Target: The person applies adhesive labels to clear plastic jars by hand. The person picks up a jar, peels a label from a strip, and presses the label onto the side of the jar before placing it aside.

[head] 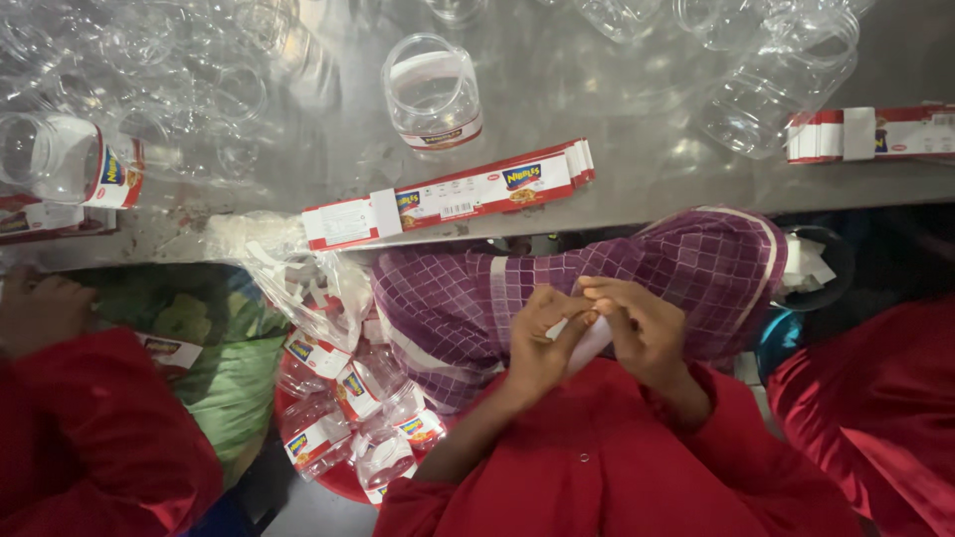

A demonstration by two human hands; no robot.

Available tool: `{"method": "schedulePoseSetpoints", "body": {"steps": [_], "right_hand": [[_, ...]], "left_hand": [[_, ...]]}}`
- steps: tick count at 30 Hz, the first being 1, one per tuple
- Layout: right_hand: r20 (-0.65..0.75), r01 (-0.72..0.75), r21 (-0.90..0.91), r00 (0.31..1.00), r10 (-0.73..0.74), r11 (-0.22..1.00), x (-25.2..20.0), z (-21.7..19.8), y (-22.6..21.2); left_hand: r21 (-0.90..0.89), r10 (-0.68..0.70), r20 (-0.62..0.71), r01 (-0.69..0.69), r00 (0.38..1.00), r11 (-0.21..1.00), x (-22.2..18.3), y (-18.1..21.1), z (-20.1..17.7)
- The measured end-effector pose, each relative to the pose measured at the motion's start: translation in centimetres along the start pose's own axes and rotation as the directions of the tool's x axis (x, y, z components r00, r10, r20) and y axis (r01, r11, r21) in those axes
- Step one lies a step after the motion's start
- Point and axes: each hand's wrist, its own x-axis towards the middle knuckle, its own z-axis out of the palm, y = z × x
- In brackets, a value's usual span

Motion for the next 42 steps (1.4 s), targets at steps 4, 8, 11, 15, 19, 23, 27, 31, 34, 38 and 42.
{"method": "schedulePoseSetpoints", "body": {"steps": [4, 8, 11, 15, 19, 23, 27, 31, 34, 38, 42], "right_hand": [[-0.089, -0.138, 0.443, 0.976, 0.196, 0.886, -0.6, -1.0, 2.3], [-0.039, -0.028, 0.973, 0.959, 0.280, 0.230, 1.0, -3.8, 3.4], [-0.090, -0.018, 0.858, 0.979, 0.185, 0.513, 1.1, -2.3, 2.6], [0.315, 0.071, 0.125, 0.943, -0.107, 0.990, -0.1, 0.8, 2.8], [0.399, 0.246, -0.263, 0.908, -0.127, 0.933, -1.5, 0.6, 6.2], [0.203, -0.064, -0.351, 0.969, 0.142, 0.934, -2.2, -6.8, 8.0], [0.098, -0.029, 0.396, 0.995, -0.011, 0.918, -0.8, -8.7, 6.6], [0.177, -0.112, 0.612, 0.984, 0.003, 0.783, 0.2, -5.1, 5.4], [0.241, -0.092, 0.140, 0.969, 0.056, 0.986, -0.8, -3.0, 3.3], [0.060, 0.056, 0.012, 0.997, -0.056, 0.998, 0.2, -0.9, 1.5], [0.183, 0.476, -0.497, 0.875, -0.449, 0.725, 0.6, 0.5, -0.2]], "left_hand": [[-0.124, -0.044, 0.095, 0.056, 0.995, 0.991, -0.5, 0.3, 0.2], [-0.061, -0.024, -0.014, 0.023, 1.000, 0.998, 0.1, 1.1, -0.8], [0.034, 0.065, -0.125, -0.061, 0.990, 0.998, 0.5, 1.6, -1.6], [-0.387, -0.004, -0.019, -0.004, 1.000, 0.922, 0.2, 1.7, -3.1], [-0.548, 0.009, -0.473, -0.302, 0.881, 0.780, 1.4, 2.9, -9.0], [-0.810, -0.215, -0.378, -0.209, 0.901, 0.548, 1.2, 4.6, -15.0], [-0.784, 0.184, -0.095, -0.187, 0.978, 0.592, 1.8, 0.6, -12.9], [-0.573, 0.079, 0.292, 0.108, 0.953, 0.813, -0.4, -1.7, -7.8], [-0.455, -0.091, 0.470, 0.329, 0.878, 0.828, -0.1, -1.0, -4.8], [-0.141, -0.183, 0.336, 0.242, 0.924, 0.960, 1.1, -0.6, -4.2], [0.105, -0.120, 0.176, 0.102, 0.977, 0.989, 1.4, -0.6, -3.2]]}}
